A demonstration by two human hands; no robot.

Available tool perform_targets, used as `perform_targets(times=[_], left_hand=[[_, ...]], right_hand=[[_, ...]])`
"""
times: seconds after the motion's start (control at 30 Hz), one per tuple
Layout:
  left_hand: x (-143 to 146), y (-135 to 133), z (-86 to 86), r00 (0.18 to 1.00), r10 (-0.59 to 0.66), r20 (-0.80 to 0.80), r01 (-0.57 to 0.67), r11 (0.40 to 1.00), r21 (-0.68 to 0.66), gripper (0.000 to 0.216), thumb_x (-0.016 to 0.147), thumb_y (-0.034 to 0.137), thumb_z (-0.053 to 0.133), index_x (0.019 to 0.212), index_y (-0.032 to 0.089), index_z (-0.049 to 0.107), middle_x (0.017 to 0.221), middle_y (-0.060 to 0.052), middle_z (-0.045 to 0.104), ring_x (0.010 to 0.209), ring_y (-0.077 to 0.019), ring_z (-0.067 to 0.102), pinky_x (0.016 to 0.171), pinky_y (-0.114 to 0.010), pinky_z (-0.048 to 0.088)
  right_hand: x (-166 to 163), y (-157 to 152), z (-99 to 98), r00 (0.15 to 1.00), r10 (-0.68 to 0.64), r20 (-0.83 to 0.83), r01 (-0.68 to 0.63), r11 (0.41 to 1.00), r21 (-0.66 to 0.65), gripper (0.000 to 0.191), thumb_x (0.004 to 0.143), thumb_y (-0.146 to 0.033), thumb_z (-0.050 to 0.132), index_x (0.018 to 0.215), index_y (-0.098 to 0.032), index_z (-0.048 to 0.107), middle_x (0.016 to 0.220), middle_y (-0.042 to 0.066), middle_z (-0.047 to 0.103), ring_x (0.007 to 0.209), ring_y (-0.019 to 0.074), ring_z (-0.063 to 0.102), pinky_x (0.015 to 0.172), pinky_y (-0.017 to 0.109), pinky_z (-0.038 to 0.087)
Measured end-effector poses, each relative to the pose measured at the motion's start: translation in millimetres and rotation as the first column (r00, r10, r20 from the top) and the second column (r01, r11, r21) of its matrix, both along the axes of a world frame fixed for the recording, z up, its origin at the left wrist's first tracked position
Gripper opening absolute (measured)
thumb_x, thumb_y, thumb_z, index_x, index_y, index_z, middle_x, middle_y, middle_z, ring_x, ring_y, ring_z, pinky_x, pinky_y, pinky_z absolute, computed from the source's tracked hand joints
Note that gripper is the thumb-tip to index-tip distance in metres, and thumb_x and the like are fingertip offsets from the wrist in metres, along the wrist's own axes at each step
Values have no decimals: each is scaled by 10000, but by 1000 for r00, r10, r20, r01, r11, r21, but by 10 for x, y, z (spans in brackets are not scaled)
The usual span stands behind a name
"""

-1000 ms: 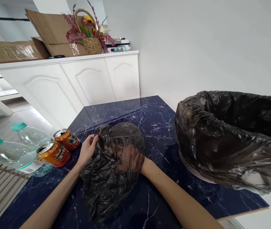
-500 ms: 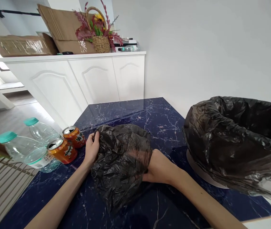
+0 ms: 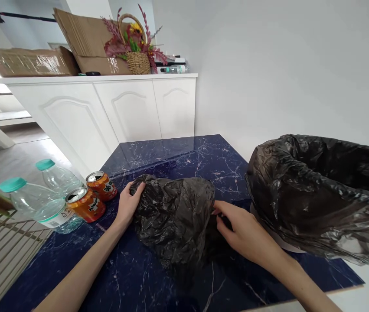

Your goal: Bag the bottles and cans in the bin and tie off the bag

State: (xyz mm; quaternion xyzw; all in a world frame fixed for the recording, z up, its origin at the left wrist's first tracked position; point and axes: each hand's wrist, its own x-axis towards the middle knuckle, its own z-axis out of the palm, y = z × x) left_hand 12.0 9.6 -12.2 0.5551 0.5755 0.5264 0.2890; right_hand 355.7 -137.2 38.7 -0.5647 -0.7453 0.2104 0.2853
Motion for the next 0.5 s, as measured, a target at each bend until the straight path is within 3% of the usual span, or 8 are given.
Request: perform_targets(times=[0.07, 0.17, 0.23, 0.33, 0.43, 0.5], left_hand=[[4, -11, 7, 1000, -5, -16, 5, 1000, 6, 512, 871, 698, 701, 1006, 204, 704, 986, -69, 786, 940, -284, 732, 821, -351, 566], [20, -39, 28, 998, -24, -54, 25, 999, 21, 464, 891, 663, 691, 1001, 212, 690, 1005, -65, 782, 961, -283, 726, 856, -360, 553], [40, -71, 49, 995, -56, -81, 58, 998, 25, 421, 891, 627, 702, 1006, 223, 684, 1027, -62, 782, 985, -283, 727, 874, -363, 547], [64, -119, 73, 989, -102, -108, 104, 994, 17, 385, 883, 572, 727, 1067, 238, 670, 1051, -58, 786, 990, -282, 739, 856, -361, 550], [57, -134, 73, 988, -102, -115, 103, 995, 8, 417, 883, 546, 729, 1148, 238, 635, 1058, -69, 790, 968, -288, 753, 832, -372, 555], [35, -117, 61, 990, -81, -114, 83, 996, 13, 432, 888, 549, 717, 1166, 235, 619, 1082, -85, 790, 998, -300, 757, 853, -387, 557]], right_hand=[[-115, 27, 54, 932, -141, -335, 100, 985, -137, 482, 1089, -511, 424, 1432, -269, 659, 1265, 114, 798, 1079, 311, 792, 930, 481, 650], [-248, 74, 88, 764, -233, -602, 19, 940, -341, 669, 1105, -649, 291, 1568, -231, 533, 1183, 146, 820, 938, 316, 826, 840, 493, 682], [-306, 105, 36, 783, -228, -579, 20, 939, -344, 778, 1077, -686, 413, 1694, -222, 315, 1148, 157, 823, 897, 322, 830, 795, 482, 687], [-379, 140, -112, 872, -263, -413, 192, 960, -206, 1097, 976, -651, 675, 1730, -182, 31, 1092, 163, 812, 886, 334, 822, 787, 467, 682], [-456, 116, -168, 903, -287, -319, 279, 958, -72, 987, 1025, -640, 586, 1699, -144, 64, 1044, 171, 788, 850, 334, 815, 762, 459, 672], [-499, 40, -92, 907, -302, -294, 325, 945, 35, 889, 1050, -634, 543, 1678, -150, 141, 1088, 197, 770, 888, 337, 817, 737, 438, 668]])
